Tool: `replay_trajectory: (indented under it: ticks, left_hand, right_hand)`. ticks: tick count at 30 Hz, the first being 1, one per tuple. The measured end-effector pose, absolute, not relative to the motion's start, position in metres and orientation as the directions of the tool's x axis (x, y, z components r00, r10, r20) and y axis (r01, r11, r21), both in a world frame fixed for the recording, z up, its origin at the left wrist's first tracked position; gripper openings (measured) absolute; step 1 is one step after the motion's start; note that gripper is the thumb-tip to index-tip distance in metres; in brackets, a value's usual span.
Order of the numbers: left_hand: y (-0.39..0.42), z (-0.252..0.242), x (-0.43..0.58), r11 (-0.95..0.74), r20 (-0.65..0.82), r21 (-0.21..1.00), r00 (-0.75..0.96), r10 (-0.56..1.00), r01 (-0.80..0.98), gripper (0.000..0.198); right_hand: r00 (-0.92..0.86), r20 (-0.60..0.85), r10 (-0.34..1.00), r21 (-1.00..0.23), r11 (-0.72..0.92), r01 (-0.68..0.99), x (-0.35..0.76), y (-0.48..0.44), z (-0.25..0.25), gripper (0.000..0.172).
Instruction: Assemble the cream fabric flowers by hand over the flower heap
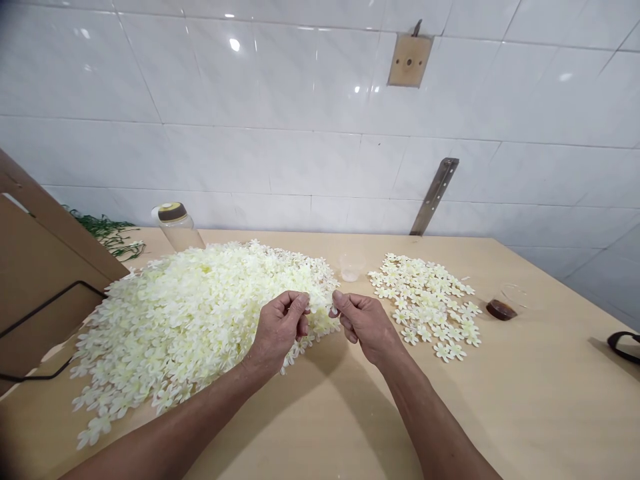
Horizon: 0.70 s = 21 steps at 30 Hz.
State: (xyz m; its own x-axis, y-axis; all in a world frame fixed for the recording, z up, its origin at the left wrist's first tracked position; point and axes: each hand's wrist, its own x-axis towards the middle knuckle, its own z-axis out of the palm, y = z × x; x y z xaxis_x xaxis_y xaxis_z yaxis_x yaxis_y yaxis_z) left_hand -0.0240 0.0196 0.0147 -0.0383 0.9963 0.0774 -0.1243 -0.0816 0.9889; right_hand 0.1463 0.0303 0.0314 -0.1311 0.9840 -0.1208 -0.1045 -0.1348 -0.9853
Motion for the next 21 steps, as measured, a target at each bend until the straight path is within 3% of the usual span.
replay_trajectory:
  ticks: [13, 21]
  left_hand:
    - [0.009, 0.042, -0.033, -0.124, 0.125, 0.992, 0.064, 0.990, -0.023, 0.035]
    - [0.023, 0.051, -0.065, -0.155, 0.155, 0.974, 0.011, 0.988, 0.165, 0.031]
  right_hand:
    - [-0.132, -0.117, 0.984, -0.979, -0.137, -0.153, 0.147, 0.030, 0.032, 0.052]
    - [-0.121, -0.082, 0.989, -0.984, -0.099, -0.148, 0.155, 0.030, 0.035, 0.046]
